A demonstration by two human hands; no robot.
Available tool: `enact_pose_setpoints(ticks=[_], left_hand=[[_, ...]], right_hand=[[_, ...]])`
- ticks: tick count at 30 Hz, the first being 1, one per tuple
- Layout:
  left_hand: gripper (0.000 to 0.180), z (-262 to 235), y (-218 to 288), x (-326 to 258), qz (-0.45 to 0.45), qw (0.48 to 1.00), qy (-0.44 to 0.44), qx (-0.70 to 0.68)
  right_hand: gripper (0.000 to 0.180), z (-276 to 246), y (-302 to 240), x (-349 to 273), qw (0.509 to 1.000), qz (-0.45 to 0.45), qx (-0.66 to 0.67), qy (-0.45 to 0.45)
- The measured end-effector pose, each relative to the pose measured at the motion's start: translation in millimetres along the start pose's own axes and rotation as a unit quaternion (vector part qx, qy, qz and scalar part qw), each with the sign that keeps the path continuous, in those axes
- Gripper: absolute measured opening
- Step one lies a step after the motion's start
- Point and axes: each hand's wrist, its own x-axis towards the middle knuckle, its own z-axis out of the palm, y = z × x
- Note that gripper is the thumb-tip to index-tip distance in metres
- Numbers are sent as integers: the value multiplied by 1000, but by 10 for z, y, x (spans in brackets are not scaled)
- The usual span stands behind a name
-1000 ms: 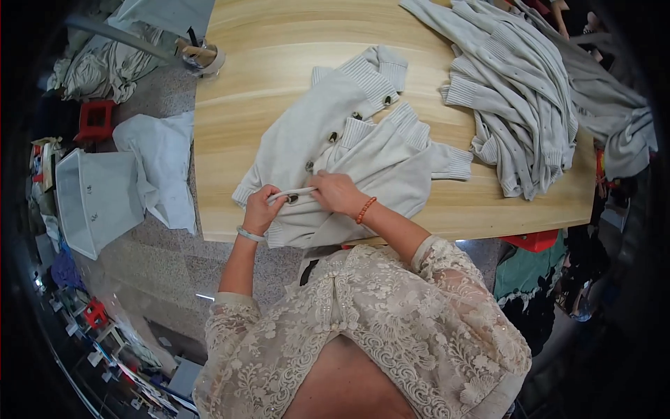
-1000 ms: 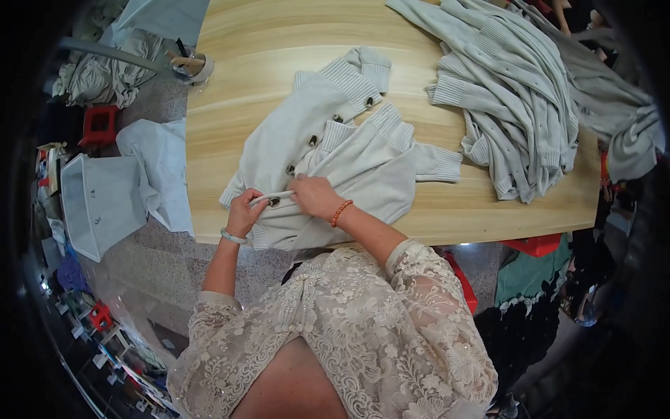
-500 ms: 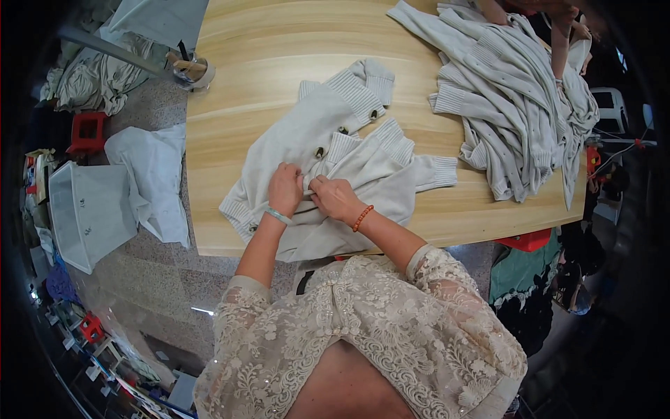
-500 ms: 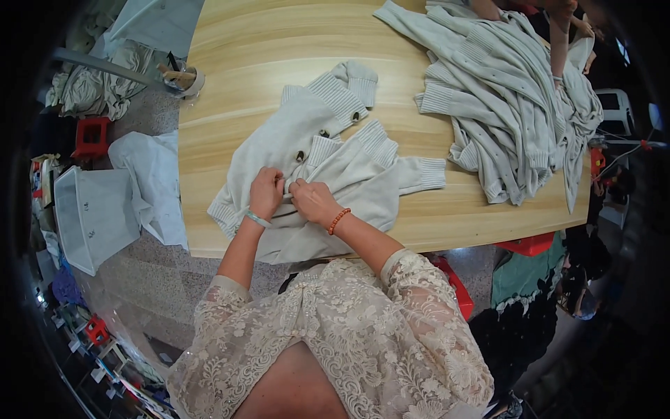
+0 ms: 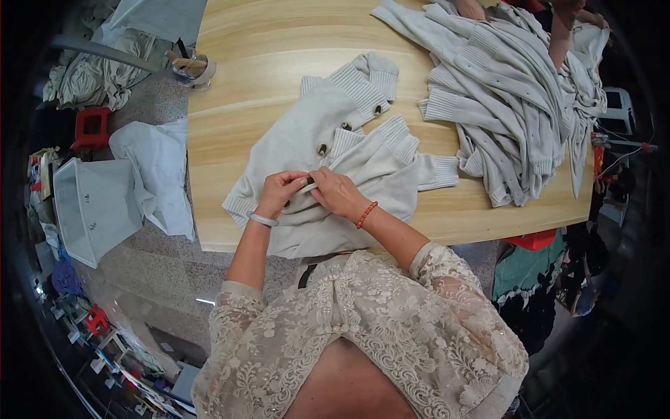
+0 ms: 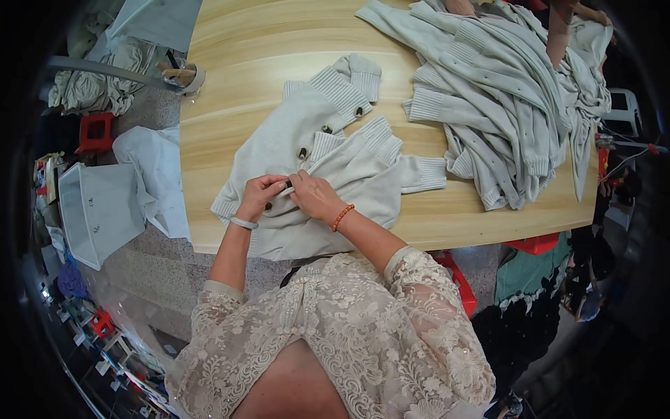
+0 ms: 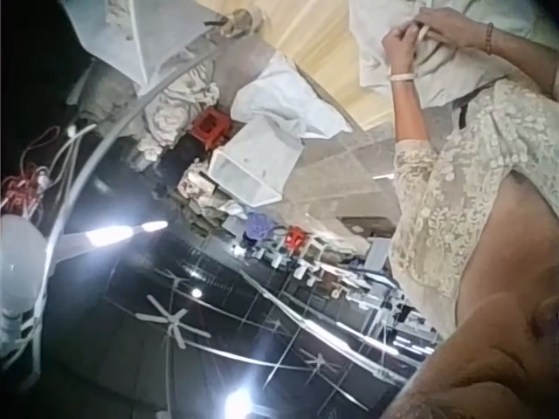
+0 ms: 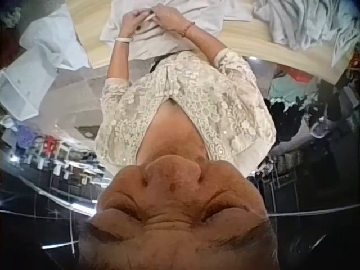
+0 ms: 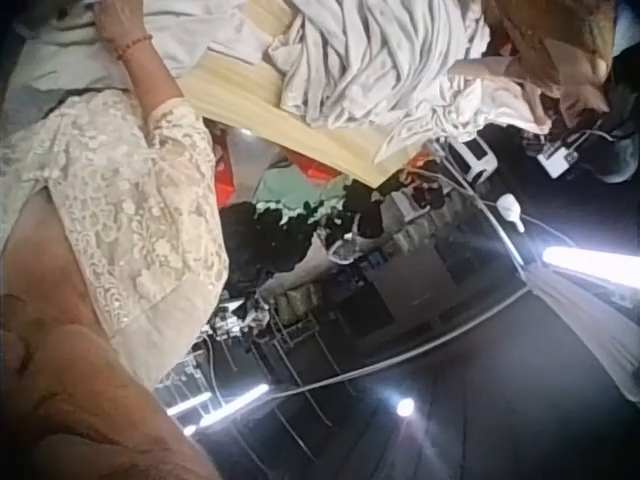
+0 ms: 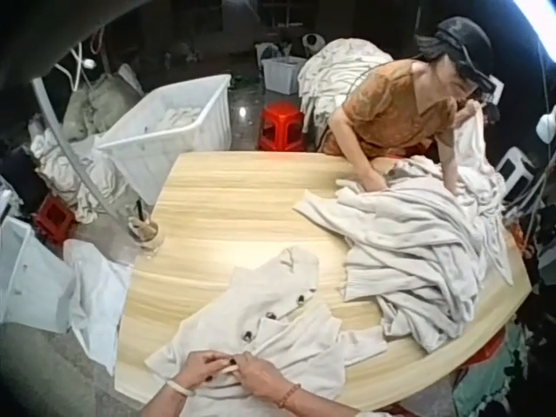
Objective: Inspecting buttons and seams of knit garments on a work table in a textile factory setting.
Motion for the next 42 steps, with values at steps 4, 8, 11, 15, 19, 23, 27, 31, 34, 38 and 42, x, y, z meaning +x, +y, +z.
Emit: enact_pose_setpoints(ticks=[4,8,11,15,19,23,27,31,34,38,42], left_hand=[[27,128,115,-285,145,976,10,161],[26,261,152,-393,212,934,80,276],[25,377,214,-475,179,948,54,256],[24,649,287,-557,125,969,15,210],[21,952,186,-533,112,973,16,200],[17,881,85,-476,112,975,14,193],[14,593,-27,-511,121,964,28,235],[14,540,111,-616,115,915,84,378],[23,555,122,-573,147,899,160,381],[22,797,306,-477,265,767,195,551],[24,1231,500,-190,358,795,207,444]], right_hand=[[27,-174,-75,30,1000,-22,-1,-17],[20,-372,-101,33,996,-53,27,-60],[16,-493,-68,-96,994,-82,48,-52],[14,-612,39,-382,992,-86,87,-27],[14,-857,149,-629,992,-40,117,-16],[16,-777,176,-580,989,-85,115,-27],[18,-643,83,-513,987,-65,132,-68],[21,-762,91,-532,993,4,-36,-112],[14,-897,281,-572,996,-3,-55,-74],[10,-951,326,-544,997,-22,-57,-51],[9,-961,325,-504,998,-29,-46,-34]])
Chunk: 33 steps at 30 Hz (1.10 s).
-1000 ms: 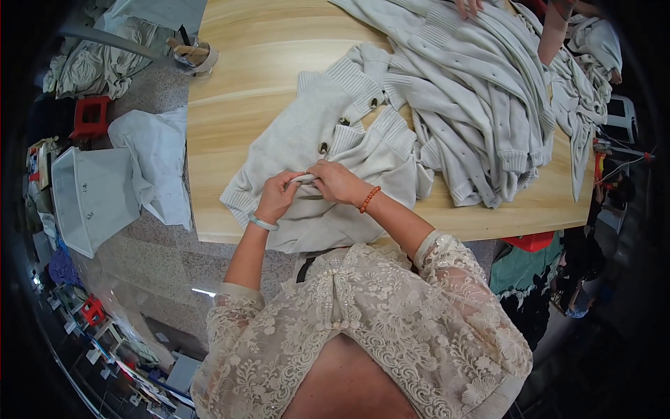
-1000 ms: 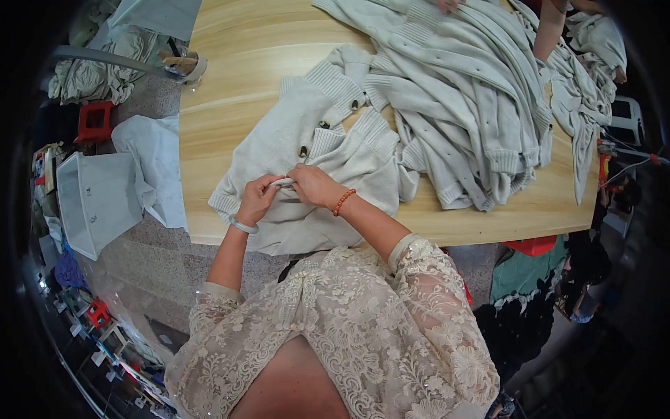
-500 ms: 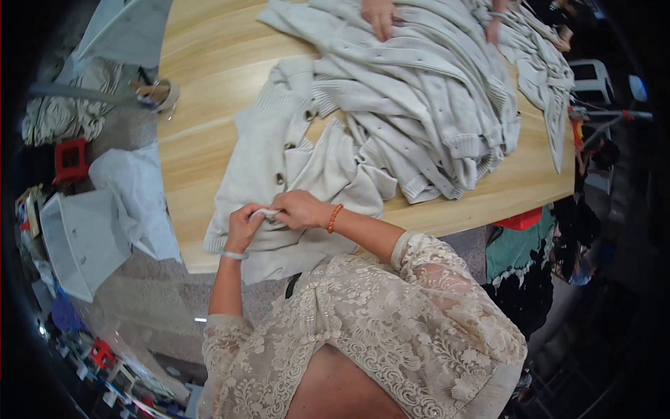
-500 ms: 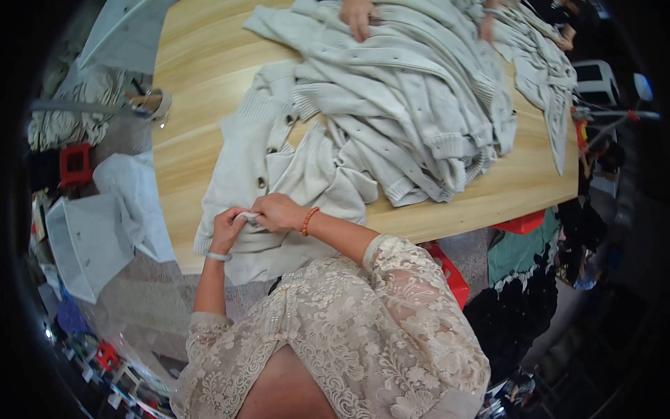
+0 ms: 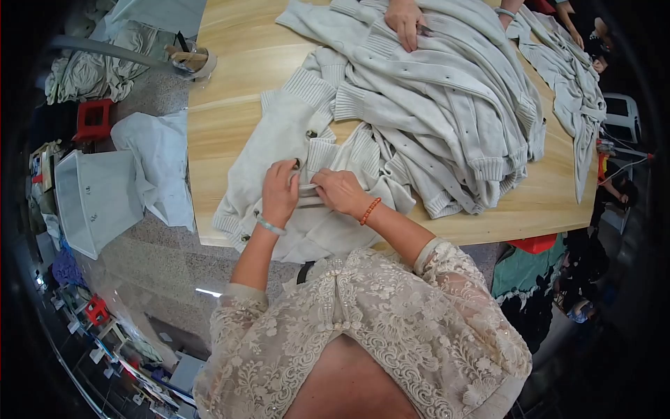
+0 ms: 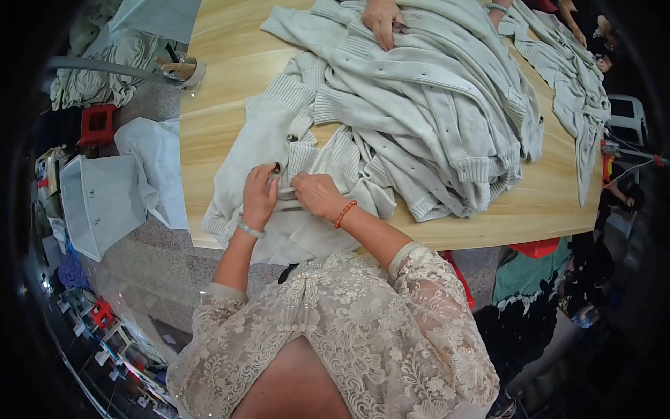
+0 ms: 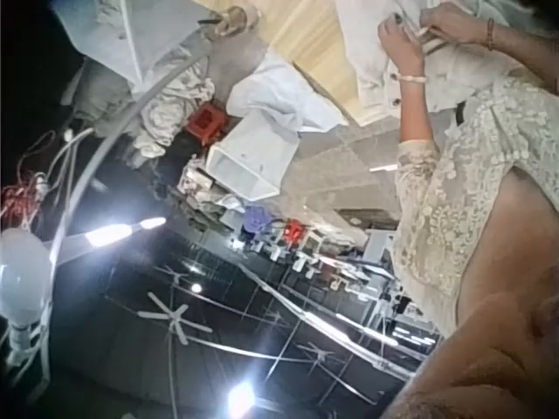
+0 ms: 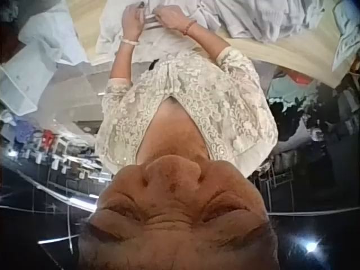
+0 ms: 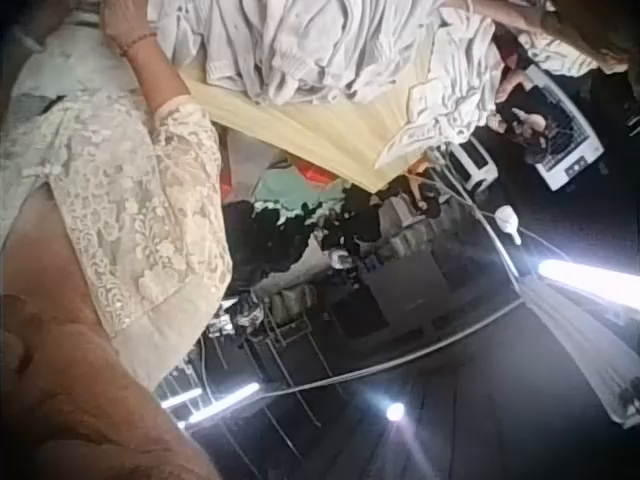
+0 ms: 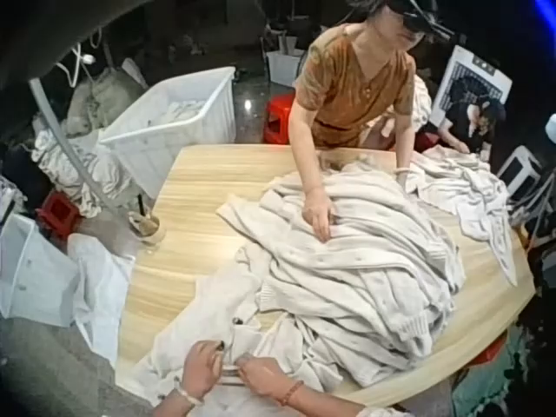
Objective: Inspecting buttons and seams of knit garments on a work table in a textile factory setting.
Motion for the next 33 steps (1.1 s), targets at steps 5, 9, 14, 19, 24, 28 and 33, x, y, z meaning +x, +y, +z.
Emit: enact_pose_setpoints(ticks=[5,9,14,19,24,28,33], left_hand=[[14,254,-412,53,-111,992,-61,26],[8,88,-796,-243,-223,959,-94,-151],[6,39,-674,-215,-329,859,-161,-358],[6,-43,-820,-267,-333,838,-184,-390],[17,-112,-679,-287,-327,837,-187,-398],[34,-111,-480,-384,-285,863,-190,-372],[22,5,-525,-440,-180,951,-64,-242]], right_hand=[[11,183,2,98,997,-60,-47,-1],[11,668,-71,382,999,-36,30,-17],[16,447,-124,246,997,-39,42,58],[17,518,-207,232,996,-23,53,73],[18,508,-155,260,998,-22,27,47],[21,494,-100,311,998,-38,31,50],[21,537,-84,357,998,-47,26,35]])
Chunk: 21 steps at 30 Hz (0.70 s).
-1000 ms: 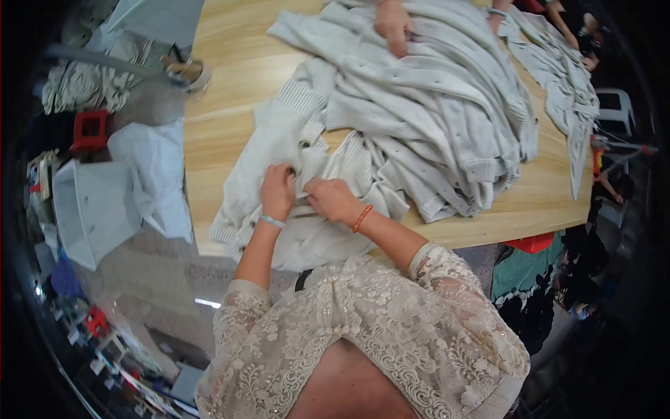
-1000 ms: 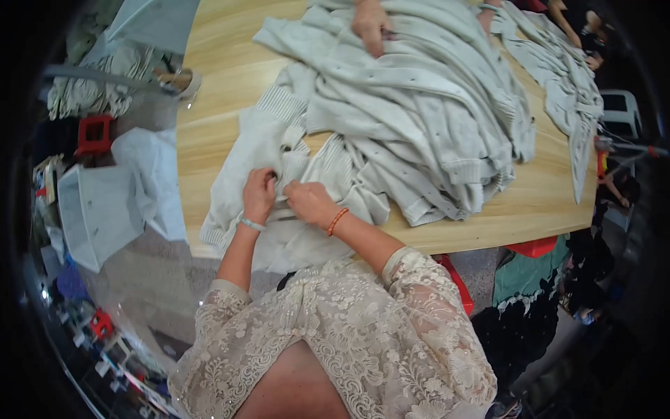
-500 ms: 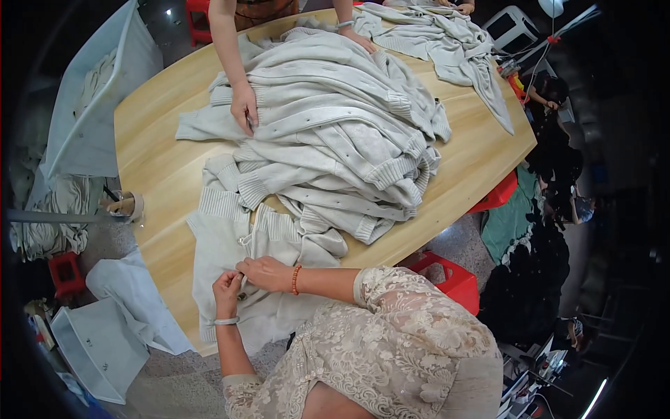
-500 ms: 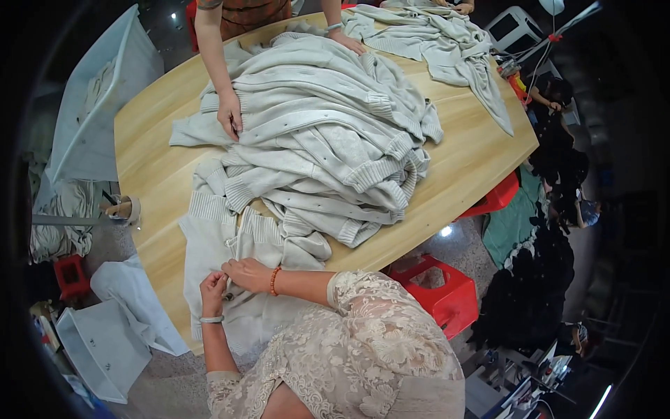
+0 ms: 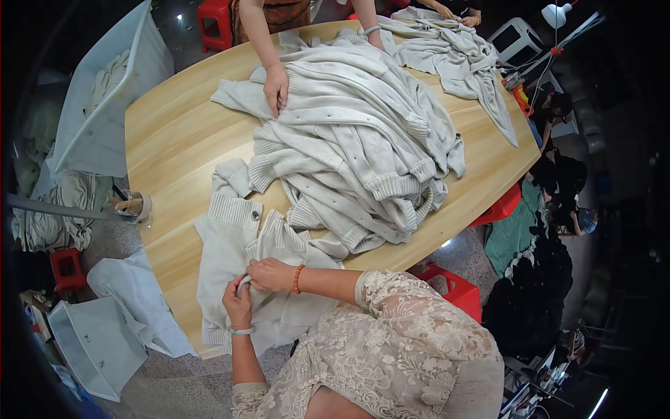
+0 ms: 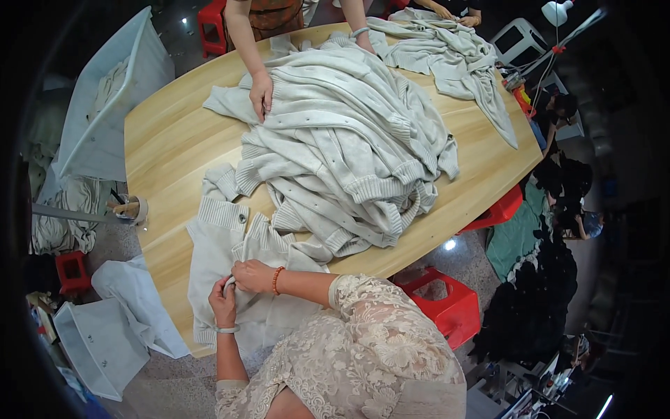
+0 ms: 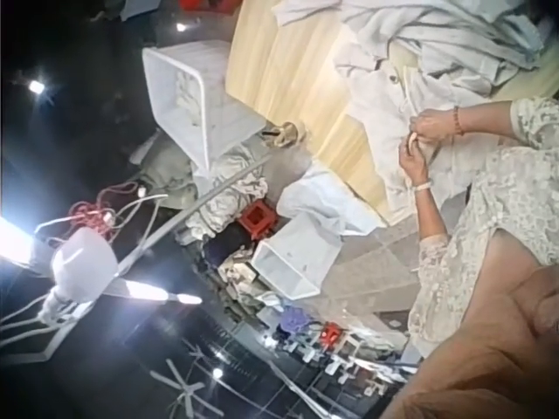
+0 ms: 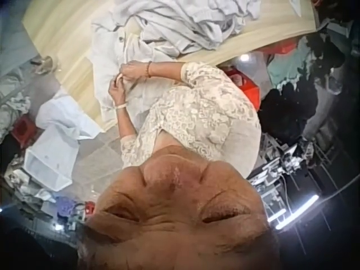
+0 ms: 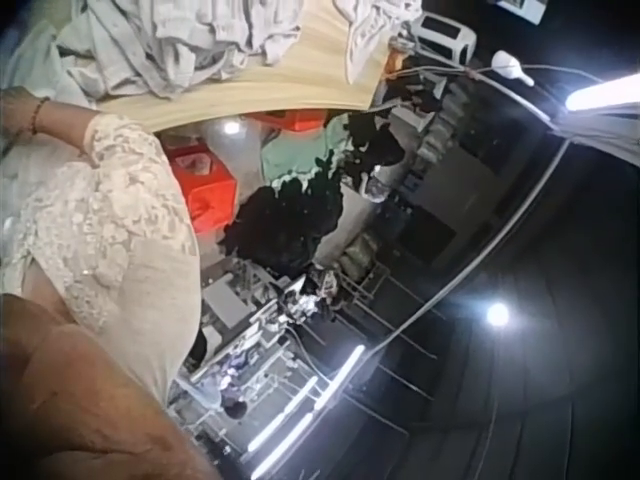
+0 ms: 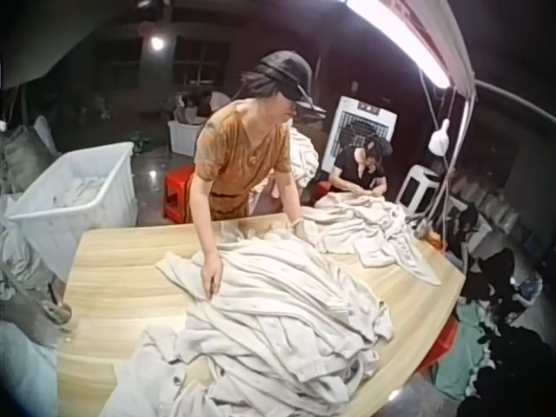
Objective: Inspecting buttons and seams of knit garments on a work table in a textile factory setting.
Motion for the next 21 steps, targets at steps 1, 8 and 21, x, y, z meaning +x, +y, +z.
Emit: enact_pose_setpoints(ticks=[1,8,21], left_hand=[[22,-15,3,10,3,1000,1,-2],[16,-95,-95,56,17,999,-31,21],[9,-411,-225,-29,-7,992,-114,54]], right_hand=[[21,-7,13,4,1000,3,22,-11],[13,90,106,16,999,-31,37,12],[15,231,66,-33,987,-77,138,-36]])
